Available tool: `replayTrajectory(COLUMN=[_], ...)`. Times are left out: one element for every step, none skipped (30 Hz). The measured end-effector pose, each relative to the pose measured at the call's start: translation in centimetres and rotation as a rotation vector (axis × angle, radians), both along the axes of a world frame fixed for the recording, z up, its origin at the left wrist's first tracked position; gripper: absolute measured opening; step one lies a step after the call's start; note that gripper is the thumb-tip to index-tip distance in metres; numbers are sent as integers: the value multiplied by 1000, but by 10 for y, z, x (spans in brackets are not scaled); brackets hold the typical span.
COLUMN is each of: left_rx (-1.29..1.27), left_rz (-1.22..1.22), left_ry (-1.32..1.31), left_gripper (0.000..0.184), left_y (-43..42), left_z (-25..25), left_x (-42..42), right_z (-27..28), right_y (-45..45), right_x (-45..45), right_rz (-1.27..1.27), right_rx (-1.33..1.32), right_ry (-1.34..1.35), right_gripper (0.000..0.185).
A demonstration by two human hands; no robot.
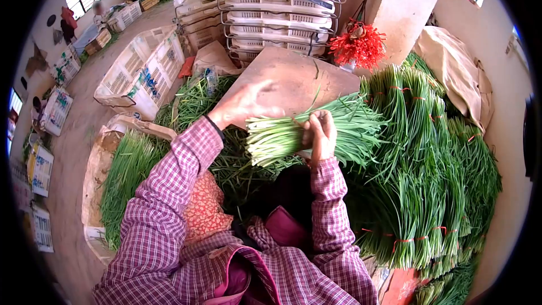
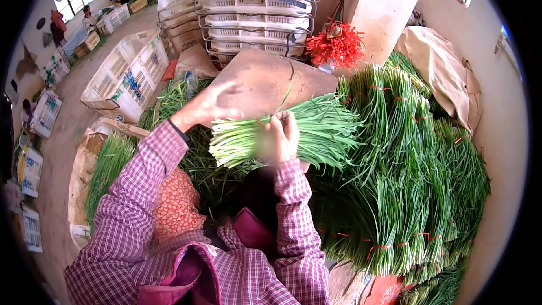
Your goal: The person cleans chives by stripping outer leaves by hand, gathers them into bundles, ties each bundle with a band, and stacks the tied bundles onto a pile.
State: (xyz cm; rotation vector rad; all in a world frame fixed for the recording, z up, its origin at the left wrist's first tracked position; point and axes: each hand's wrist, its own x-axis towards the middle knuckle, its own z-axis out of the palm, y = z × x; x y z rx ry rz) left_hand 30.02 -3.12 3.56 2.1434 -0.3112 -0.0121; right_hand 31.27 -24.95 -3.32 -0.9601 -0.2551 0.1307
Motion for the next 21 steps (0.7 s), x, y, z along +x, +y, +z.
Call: replayTrajectory(left_rx=[-113, -229, -503, -776, -968, -1056, -1286, -1287, -1443, -1551, -1554, -1553, -1668, -1778, -1873, -1802, -1604, -1474, -1315, -1152, -1154], left_rz=[112, 224, 227, 222, 178, 145, 88, 90, -373, -866, -733, -600, -531, -461, -394, -459, -578, -262, -140, -22, 46], left_ry=[-28, -61, 94, 247, 443, 697, 683, 677, 864, 1027, 927, 826, 671, 503, 332, 220, 368, 431, 366, 304, 282], left_gripper=[83, 74, 64, 56, 47, 54, 61, 61, 67, 73, 76, 79, 71, 65, 63, 65, 74, 74, 73, 73, 76], left_y=[11, 22, 41, 54, 41, 35, 9, -13, -34, -51, -68, -79, -87, -97, -107, -98, -79, -63, -45, -31, -27], left_z=[16, 26, 6, -17, -28, -57, -95, -114, -128, -139, -148, -138, -126, -100, -73, -74, -47, -56, -60, -58, -41], left_x=[-10, -19, -22, -24, -40, -50, -59, -64, -68, -72, -76, -82, -81, -83, -85, -79, -85, -64, -45, -31, -28], right_z=[4, 12, 23, 34, 42, 50, 57, 62, 65, 66, 65, 71, 74, 75, 80, 87, 92, 95, 95, 89, 78], right_y=[-12, -21, -30, -38, -41, -42, -40, -37, -33, -29, -25, -21, -19, -18, -23, -26, -28, -28, -29, -30, -29], right_x=[1, 0, -3, -7, -10, -13, -17, -22, -27, -31, -34, -45, -51, -56, -61, -66, -72, -76, -75, -72, -65], right_rz=[-21, -57, 1, 59, 86, 113, 154, 208, 238, 271, 320, 352, 386, 421, 465, 514, 528, 538, 526, 535, 470], right_rx=[-61, -35, 32, 100, 124, 148, 164, 192, 182, 171, 178, 160, 101, 44, -104, -248, -394, -539, -621, -617, -511], right_ry=[-67, -91, -99, -110, -143, -176, -180, -195, -203, -209, -264, -214, -248, -282, -315, -373, -417, -463, -556, -556, -401], right_gripper=[6, 5, 5, 4, 6, 7, 7, 9, 9, 10, 11, 13, 14, 15, 15, 14, 14, 14, 10, 10, 9])
